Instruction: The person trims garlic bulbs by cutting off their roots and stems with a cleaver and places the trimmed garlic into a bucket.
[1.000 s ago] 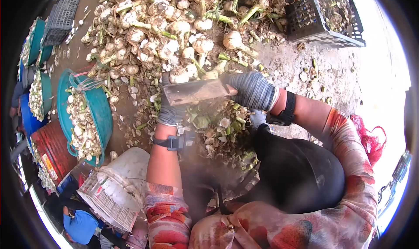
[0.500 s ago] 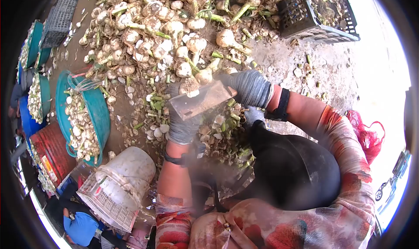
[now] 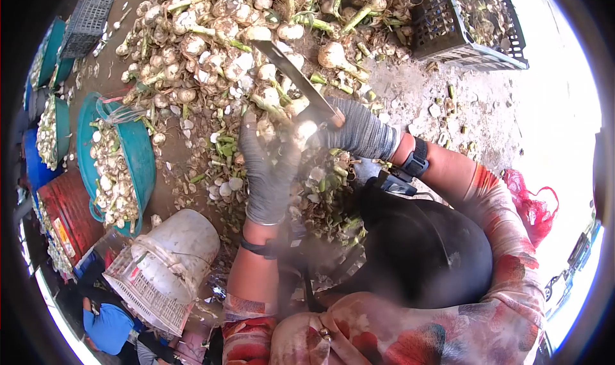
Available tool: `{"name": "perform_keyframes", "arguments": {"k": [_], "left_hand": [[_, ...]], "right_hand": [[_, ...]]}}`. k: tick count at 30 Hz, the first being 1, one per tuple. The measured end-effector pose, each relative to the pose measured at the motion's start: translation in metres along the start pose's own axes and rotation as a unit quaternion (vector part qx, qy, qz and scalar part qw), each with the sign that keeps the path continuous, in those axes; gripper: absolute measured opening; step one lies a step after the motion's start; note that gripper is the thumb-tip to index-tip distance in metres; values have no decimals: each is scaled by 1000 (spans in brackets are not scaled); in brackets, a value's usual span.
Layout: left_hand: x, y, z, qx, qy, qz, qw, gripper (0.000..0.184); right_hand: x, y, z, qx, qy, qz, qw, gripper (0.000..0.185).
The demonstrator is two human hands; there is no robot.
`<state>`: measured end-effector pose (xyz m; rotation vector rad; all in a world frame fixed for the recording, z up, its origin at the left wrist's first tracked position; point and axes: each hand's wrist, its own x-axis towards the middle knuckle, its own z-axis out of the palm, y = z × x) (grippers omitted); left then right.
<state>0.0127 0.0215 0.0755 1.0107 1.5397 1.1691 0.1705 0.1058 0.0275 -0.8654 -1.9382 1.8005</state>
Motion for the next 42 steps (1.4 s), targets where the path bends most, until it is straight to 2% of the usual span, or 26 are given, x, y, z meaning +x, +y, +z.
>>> {"name": "perform_keyframes", "arguments": {"k": [1,2,4,5,6,7,9,10,12,14,16,19,20,21,24,25,27,29,30,31,33,34,36,37,38,42], "left_hand": [[2,4,-4,-170,-23,-115,978,59],[3,-13,-5,-171,-19,-118,978,59],[8,-26,-7,50,-122,19,991,36],[8,-30,-11,178,-158,105,966,25],[6,-45,-16,177,-157,105,966,25],[5,-58,-17,69,-108,9,992,24],[-7,-65,-26,229,-58,82,968,25],[-10,-43,-29,232,-55,82,968,25],[-18,-12,-38,85,50,-64,993,26],[-47,-1,-95,238,158,-7,958,25],[-93,-2,-190,178,306,66,933,28],[-145,72,-248,439,496,-197,723,41],[-162,80,-265,613,465,-255,585,47],[-163,71,-272,613,466,-255,584,47],[-123,45,-221,560,360,58,744,51],[-95,40,-181,544,255,59,797,48],[-45,3,-108,632,96,120,760,48],[-5,-43,-57,693,-7,89,715,57],[10,-78,-46,740,-37,70,668,61],[23,-100,-43,740,-43,72,668,61],[38,-124,-39,710,-74,-73,697,67],[41,-126,-41,709,-80,-71,697,67],[45,-127,-52,555,-56,-196,807,73],[38,-139,-56,387,-9,-141,911,72],[28,-152,-61,387,-13,-145,910,72],[-8,-135,-67,416,-100,48,903,42]], "right_hand": [[-2,-4,2,-8,-2,-21,1000,42],[-4,-7,4,-17,-6,-44,999,42],[-7,-5,3,-86,-16,-5,996,44],[-9,-5,-2,-130,-41,-12,991,45],[-11,-7,-6,-172,-65,-18,983,45],[-13,-22,-11,-206,-55,-40,976,39],[-14,-27,-15,-262,-67,-39,962,34],[-11,-29,-16,-318,-78,-42,944,30],[0,-33,-20,-390,-131,117,904,18],[-12,15,-31,-316,-29,122,940,18],[-26,29,-37,-273,25,120,954,21],[-30,36,-37,-272,69,119,953,24],[-29,36,-36,-287,84,131,945,25],[-27,35,-34,-287,83,129,946,25],[-16,30,-27,-295,80,123,944,29],[-16,26,-24,-234,67,124,962,30],[-17,20,-16,-235,75,110,963,30],[-23,26,-13,-203,88,69,973,30],[-26,37,-13,-244,42,126,961,30],[-31,43,-12,-227,39,135,964,30],[-41,42,-10,-218,14,185,958,29],[-44,43,-8,-216,17,191,957,29],[-47,49,-5,-208,-7,170,963,28],[-47,52,0,-256,6,107,961,24],[-49,54,3,-253,6,111,961,24],[-35,16,11,-322,-74,66,942,19]]}}
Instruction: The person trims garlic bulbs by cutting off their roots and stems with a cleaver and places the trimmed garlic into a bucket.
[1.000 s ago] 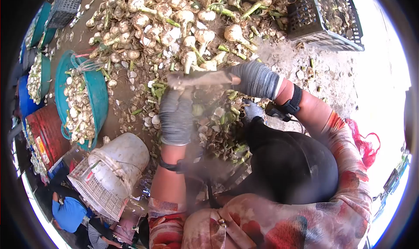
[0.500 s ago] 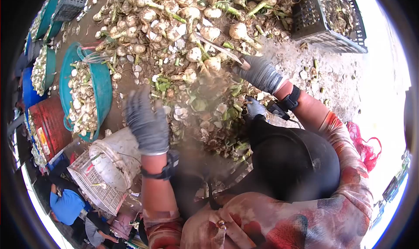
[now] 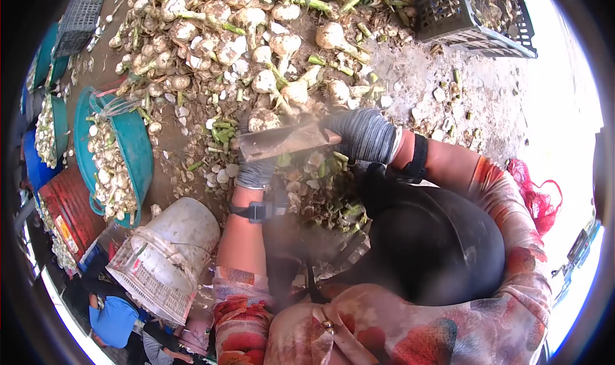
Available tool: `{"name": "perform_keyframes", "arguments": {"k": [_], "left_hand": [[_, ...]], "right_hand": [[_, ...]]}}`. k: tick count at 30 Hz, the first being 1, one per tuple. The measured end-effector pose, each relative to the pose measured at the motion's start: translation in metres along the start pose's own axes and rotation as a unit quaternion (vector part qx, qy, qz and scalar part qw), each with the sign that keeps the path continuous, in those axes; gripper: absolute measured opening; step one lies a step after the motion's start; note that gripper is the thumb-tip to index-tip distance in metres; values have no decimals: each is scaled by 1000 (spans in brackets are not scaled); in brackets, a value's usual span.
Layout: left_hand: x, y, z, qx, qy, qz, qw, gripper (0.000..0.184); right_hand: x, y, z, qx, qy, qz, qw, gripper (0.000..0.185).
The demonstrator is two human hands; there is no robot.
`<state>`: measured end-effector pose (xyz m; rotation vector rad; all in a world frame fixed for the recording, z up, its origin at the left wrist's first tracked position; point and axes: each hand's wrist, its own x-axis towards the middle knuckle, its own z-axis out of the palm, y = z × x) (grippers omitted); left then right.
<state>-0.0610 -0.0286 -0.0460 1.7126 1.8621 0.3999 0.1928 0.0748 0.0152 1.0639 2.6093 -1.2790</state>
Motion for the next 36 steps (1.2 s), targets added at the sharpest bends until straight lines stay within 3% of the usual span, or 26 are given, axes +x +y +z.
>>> {"name": "perform_keyframes", "arguments": {"k": [2,8,11,14,16,18,20,21,22,24,25,26,27,28,29,30,32,34,36], "left_hand": [[-12,3,-6,18,3,65,998,33],[-28,28,-18,-66,38,104,992,29],[-24,54,-32,-45,56,190,979,36],[-19,78,-34,-100,71,155,980,48],[-9,114,-49,-321,97,-66,940,60],[-19,112,-54,-302,123,-33,945,60],[-19,121,-60,-368,123,-85,918,59],[-15,117,-56,-345,127,-72,927,61],[1,117,-53,-347,136,-66,926,61],[14,121,-50,-63,205,132,968,68],[11,124,-52,-34,188,131,973,69],[6,127,-50,-32,197,127,972,69],[-4,131,-46,-319,168,49,931,74],[-9,130,-41,-578,124,-28,806,80],[-8,113,-41,-623,69,-102,772,82],[-5,108,-39,-625,75,-103,770,82],[-2,100,-35,-586,1,13,810,55],[-5,85,-25,-564,-29,73,822,43],[-13,67,-10,-421,96,4,902,34]], "right_hand": [[1,-10,-8,19,26,-74,997,19],[-7,-9,1,6,46,-89,995,20],[-5,-7,3,-12,61,-79,995,20],[-3,7,5,-30,53,-56,997,18],[0,34,-2,-29,56,-59,996,18],[2,60,-18,-9,71,192,979,18],[0,58,-20,18,94,171,981,25],[-6,23,-35,201,106,108,968,33],[-2,12,-22,377,119,42,918,40],[5,-14,-37,437,-13,72,897,42],[4,-24,-39,454,-59,86,885,42],[11,-24,-36,381,-22,26,924,43],[17,-22,-31,305,17,-37,952,44],[21,-19,-25,301,36,-49,952,48],[20,-15,-20,276,64,-85,955,49],[18,-18,-20,251,89,-118,956,51],[15,-24,-20,221,48,-109,968,51],[13,-31,-29,186,9,-98,978,51],[9,-40,-44,43,-20,-102,994,49]]}}
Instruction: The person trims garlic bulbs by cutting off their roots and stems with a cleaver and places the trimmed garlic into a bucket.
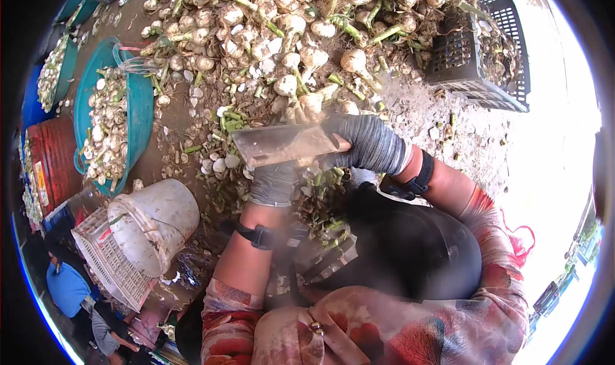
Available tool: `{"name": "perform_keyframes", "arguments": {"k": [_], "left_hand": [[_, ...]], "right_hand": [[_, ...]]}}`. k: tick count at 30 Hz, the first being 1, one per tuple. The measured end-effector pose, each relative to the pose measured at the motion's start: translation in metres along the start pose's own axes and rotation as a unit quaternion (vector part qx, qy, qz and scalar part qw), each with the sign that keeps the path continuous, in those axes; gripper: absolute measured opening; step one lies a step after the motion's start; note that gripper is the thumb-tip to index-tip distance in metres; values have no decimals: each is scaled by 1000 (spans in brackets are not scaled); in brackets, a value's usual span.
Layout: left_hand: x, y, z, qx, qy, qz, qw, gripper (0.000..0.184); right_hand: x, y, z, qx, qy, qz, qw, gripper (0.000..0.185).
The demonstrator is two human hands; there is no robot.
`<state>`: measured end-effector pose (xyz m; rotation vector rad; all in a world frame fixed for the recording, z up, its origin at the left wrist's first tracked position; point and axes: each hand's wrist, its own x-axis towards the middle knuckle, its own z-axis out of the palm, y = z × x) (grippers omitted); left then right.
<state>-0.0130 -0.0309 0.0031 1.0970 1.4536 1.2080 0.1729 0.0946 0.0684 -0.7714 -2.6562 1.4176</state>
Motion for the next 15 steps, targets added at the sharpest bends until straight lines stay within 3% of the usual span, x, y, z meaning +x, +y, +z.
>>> {"name": "perform_keyframes", "arguments": {"k": [2,4,6,7,8,10,12,15], "left_hand": [[-10,-3,-4,84,74,2,994,30],[-18,60,-8,-139,91,-113,980,20],[-32,63,-25,-7,105,-55,993,15],[-40,81,-34,55,104,-72,990,16],[-49,76,-40,18,131,-74,988,19],[-61,80,-62,12,145,-122,982,23],[-66,106,-100,8,152,-182,971,24],[-94,155,-185,23,183,-178,967,29]], "right_hand": [[-2,-8,-10,-57,17,-36,998,45],[0,6,-6,-97,-58,34,993,38],[-8,50,9,-102,-25,107,989,30],[-19,88,19,-83,-15,152,985,24],[-33,134,33,-20,8,105,994,23],[-39,104,21,-54,2,210,976,20],[-42,71,10,8,2,199,980,21],[-42,46,0,-84,22,215,973,25]]}}
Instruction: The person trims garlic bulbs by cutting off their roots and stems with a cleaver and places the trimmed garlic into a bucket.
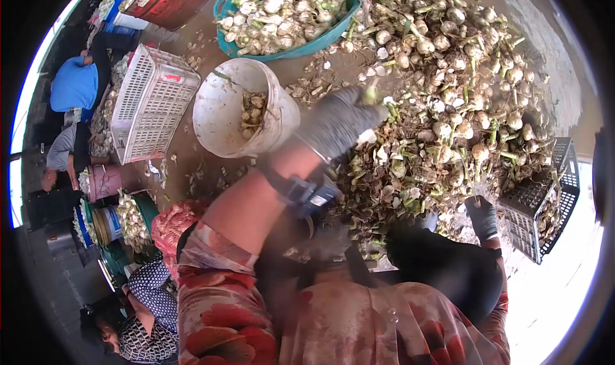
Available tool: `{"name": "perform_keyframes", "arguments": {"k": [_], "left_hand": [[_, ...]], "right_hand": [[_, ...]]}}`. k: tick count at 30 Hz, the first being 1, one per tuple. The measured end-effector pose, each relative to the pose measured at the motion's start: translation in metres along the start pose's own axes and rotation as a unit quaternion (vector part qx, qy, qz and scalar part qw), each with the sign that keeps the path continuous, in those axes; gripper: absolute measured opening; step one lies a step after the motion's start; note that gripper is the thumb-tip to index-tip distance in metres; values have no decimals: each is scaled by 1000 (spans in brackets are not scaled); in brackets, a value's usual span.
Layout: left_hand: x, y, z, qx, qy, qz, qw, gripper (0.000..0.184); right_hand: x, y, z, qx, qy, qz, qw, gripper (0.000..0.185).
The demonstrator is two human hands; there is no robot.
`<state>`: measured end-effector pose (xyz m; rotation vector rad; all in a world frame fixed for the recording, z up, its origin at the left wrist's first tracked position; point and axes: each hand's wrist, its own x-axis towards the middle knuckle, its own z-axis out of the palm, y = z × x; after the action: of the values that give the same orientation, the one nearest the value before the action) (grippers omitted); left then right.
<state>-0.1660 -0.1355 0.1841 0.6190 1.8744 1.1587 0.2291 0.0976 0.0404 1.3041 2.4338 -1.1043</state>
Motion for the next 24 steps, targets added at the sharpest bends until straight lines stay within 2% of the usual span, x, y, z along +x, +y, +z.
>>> {"name": "perform_keyframes", "arguments": {"k": [1,2,3,4,5,6,7,9,10,11,12,13,15,17,19,21,22,23,24], "left_hand": [[-3,6,-39,-39,8,11,999,30],[-17,23,-73,-48,76,1,996,30],[-15,22,-118,52,122,-47,990,33],[-11,12,-166,168,135,-51,975,34],[-12,-2,-206,191,140,-78,968,35],[-2,-38,-252,295,137,-90,941,36],[-6,-53,-271,231,175,-150,945,38],[-13,-67,-286,238,117,-182,947,46],[-9,-80,-293,233,118,-185,947,46],[0,-98,-297,305,87,-191,929,49],[11,-115,-300,376,54,-194,904,52],[24,-132,-300,372,51,-195,906,52],[54,-158,-289,504,12,-215,836,53],[78,-175,-276,512,-24,-199,835,49],[99,-174,-256,531,-106,-279,793,49],[110,-240,-253,575,-57,-89,812,46],[121,-262,-251,572,-58,-89,814,46],[129,-265,-243,538,-49,-186,821,45],[132,-268,-237,499,-41,-280,819,45]], "right_hand": [[0,8,-2,-22,5,-15,1000,27],[-3,7,-5,-12,17,10,1000,27],[-6,2,-10,-2,30,36,999,28],[-11,-4,-16,-24,30,34,999,28],[-14,-8,-21,-46,31,32,998,29],[-15,-3,-24,-78,32,26,996,29],[-14,18,-22,-134,58,4,989,27],[-16,28,-26,-244,21,-63,967,16],[-16,43,-31,-367,-9,-141,919,12],[-17,58,-36,-481,-39,-215,849,9],[-23,65,-39,-564,-38,-246,788,10],[-24,90,-46,-556,-67,-244,791,11],[-31,103,-55,-561,-90,-213,795,8],[-40,98,-60,-588,-85,-213,776,7],[-45,99,-65,-581,-97,-211,780,7],[-53,103,-59,-563,-100,-197,797,11],[-55,106,-51,-403,-63,-92,908,13],[-55,95,-44,-224,-22,16,974,16],[-56,84,-37,-208,-5,39,977,16]]}}
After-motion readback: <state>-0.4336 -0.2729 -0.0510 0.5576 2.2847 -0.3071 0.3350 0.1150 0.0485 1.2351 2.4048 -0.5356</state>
